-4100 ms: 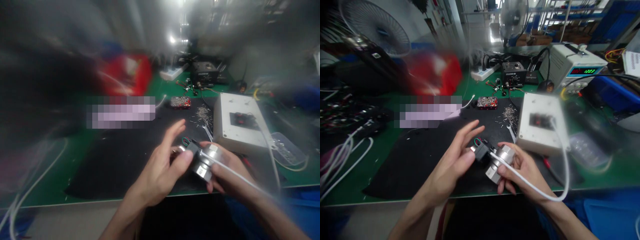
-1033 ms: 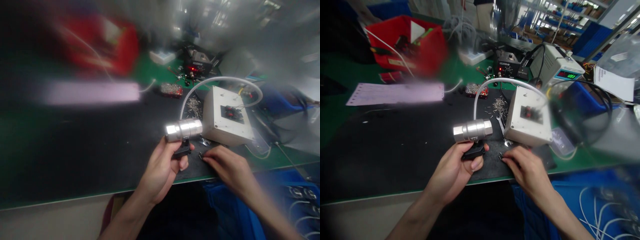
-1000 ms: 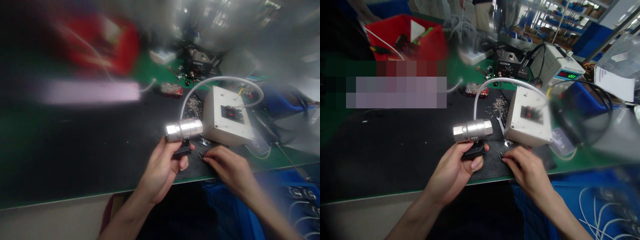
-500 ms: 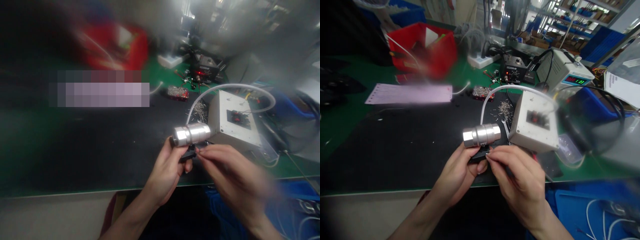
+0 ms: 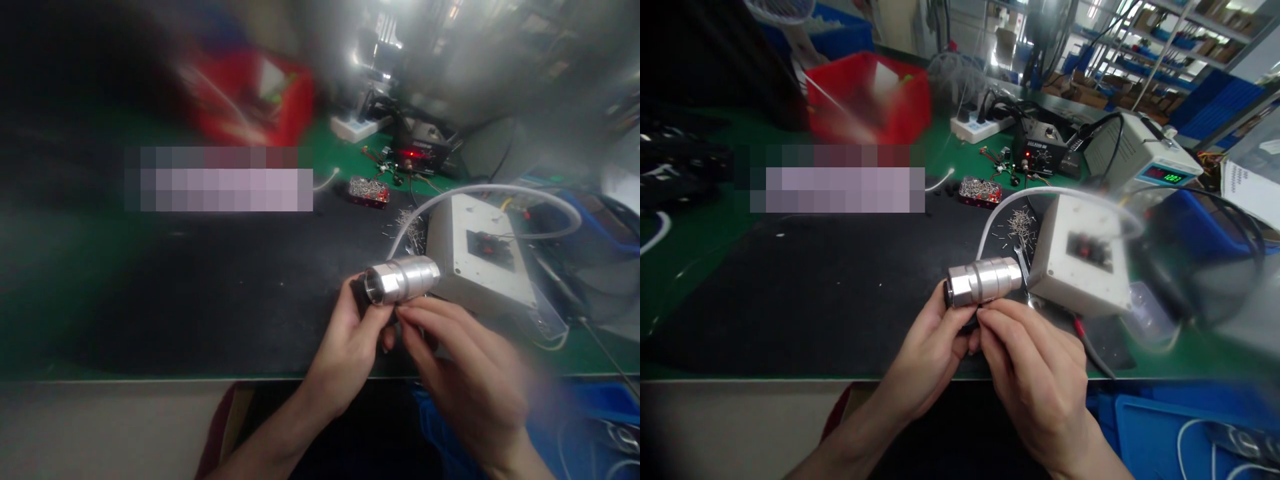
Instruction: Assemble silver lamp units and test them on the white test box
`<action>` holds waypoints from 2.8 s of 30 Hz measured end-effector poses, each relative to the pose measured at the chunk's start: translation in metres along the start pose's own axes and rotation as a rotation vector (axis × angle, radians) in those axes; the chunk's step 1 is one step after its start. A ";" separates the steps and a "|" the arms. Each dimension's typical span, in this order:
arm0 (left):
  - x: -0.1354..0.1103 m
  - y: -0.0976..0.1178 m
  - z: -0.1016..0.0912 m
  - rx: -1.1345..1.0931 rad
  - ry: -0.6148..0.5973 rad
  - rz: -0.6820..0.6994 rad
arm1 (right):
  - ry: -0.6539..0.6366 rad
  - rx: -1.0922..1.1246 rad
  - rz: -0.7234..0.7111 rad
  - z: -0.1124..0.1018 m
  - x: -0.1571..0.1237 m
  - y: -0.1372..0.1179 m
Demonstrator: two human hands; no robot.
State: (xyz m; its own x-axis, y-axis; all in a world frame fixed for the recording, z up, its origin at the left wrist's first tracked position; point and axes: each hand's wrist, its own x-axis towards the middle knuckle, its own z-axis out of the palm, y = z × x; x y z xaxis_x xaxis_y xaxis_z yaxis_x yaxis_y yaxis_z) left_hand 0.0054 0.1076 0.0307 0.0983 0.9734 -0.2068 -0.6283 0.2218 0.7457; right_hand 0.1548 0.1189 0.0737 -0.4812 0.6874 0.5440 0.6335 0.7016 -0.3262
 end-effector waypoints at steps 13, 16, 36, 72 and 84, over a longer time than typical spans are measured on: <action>0.001 0.001 0.003 -0.020 0.049 0.015 | 0.031 0.047 0.114 0.009 -0.003 -0.010; 0.000 0.003 0.003 -0.055 0.048 0.003 | -0.001 0.148 0.173 0.000 -0.004 -0.005; 0.001 0.007 0.005 -0.113 0.046 -0.070 | -0.440 0.040 0.331 -0.010 -0.039 0.060; -0.002 0.002 -0.002 -0.009 -0.034 -0.010 | 0.090 0.115 0.171 0.006 -0.010 -0.005; -0.010 0.000 -0.011 0.062 -0.084 0.001 | -0.147 0.100 0.422 -0.019 -0.039 0.038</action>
State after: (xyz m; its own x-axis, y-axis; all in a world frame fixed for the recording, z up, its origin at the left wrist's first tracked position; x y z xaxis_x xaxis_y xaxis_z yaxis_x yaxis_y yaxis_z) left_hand -0.0036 0.0975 0.0259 0.1638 0.9744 -0.1538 -0.5797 0.2212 0.7842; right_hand 0.2092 0.1158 0.0547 -0.2788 0.9312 0.2347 0.7343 0.3642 -0.5728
